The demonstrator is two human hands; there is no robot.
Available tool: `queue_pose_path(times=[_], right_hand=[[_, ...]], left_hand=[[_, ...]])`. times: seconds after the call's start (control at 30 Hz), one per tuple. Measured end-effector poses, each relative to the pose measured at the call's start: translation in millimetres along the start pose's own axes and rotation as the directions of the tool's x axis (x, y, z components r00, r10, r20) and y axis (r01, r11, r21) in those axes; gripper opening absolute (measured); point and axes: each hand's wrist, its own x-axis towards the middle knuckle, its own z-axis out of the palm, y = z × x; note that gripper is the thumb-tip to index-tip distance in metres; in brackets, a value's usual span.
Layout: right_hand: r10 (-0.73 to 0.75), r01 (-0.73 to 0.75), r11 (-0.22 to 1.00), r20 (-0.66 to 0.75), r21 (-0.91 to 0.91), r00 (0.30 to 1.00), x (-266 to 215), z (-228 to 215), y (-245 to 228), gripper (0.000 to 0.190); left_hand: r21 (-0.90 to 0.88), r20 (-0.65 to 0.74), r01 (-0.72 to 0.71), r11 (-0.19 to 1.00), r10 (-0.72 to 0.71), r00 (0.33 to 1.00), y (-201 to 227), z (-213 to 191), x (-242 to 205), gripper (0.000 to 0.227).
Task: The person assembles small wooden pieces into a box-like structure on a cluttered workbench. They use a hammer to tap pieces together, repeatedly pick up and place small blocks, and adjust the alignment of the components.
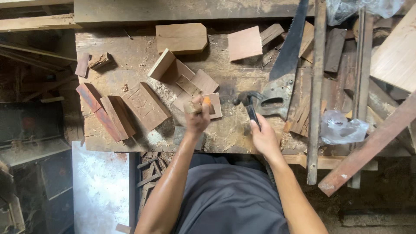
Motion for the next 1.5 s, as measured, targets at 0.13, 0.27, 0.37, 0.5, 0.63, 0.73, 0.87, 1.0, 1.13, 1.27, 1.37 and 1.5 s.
queue_pose_path(times=[0.13,0.27,0.37,0.5,0.63,0.73,0.87,1.0,1.13,1.27,1.37,1.5], right_hand=[[-0.007,0.003,0.996,0.044,0.085,0.999,-8,3,-2,0.040],[0.003,-0.010,0.977,0.034,0.215,0.999,-18,-5,-1,0.042],[-0.018,0.008,0.963,0.033,0.269,0.999,-20,-12,-2,0.043],[-0.019,0.008,0.931,0.026,0.366,0.999,-27,-26,-4,0.046],[0.010,-0.049,0.859,0.079,0.509,0.997,-34,-38,-17,0.049],[0.000,-0.026,0.873,0.052,0.486,0.999,-39,-47,-32,0.050],[-0.078,0.060,0.913,0.028,0.403,0.997,-63,-58,-49,0.050],[-0.114,0.102,0.943,0.021,0.317,0.993,-86,-65,-71,0.050],[-0.476,0.463,0.877,-0.098,-0.129,0.874,-107,-79,-89,0.039],[-0.478,0.460,0.878,-0.221,-0.130,0.850,-139,-84,-91,0.034],[-0.474,0.440,0.875,-0.170,-0.202,0.864,-140,-71,-81,0.035],[-0.446,0.399,0.859,-0.087,-0.319,0.891,-137,-77,-77,0.038]], left_hand=[[-0.159,0.139,0.340,0.927,-0.320,0.937,18,9,0,0.034],[-0.107,0.163,0.211,0.972,-0.192,0.968,25,24,-3,0.036],[-0.103,0.204,0.193,0.976,-0.169,0.964,26,29,-2,0.034],[-0.092,0.227,0.125,0.988,-0.102,0.968,27,35,-2,0.030],[-0.067,0.260,0.081,0.994,-0.061,0.964,23,39,-7,0.029],[-0.076,0.274,0.065,0.995,-0.042,0.961,14,43,-14,0.030],[-0.001,0.286,0.058,0.998,-0.055,0.957,4,48,-30,0.034],[-0.063,0.404,0.100,0.993,-0.066,0.913,3,58,-37,0.032],[-0.119,0.373,0.053,0.991,-0.005,0.928,13,57,-41,0.027],[-0.168,0.350,0.016,0.986,0.045,0.936,23,62,-20,0.017],[-0.164,0.361,0.039,0.986,0.023,0.932,30,58,-22,0.019],[-0.129,0.392,-0.023,0.991,0.072,0.917,28,59,-27,0.007]])
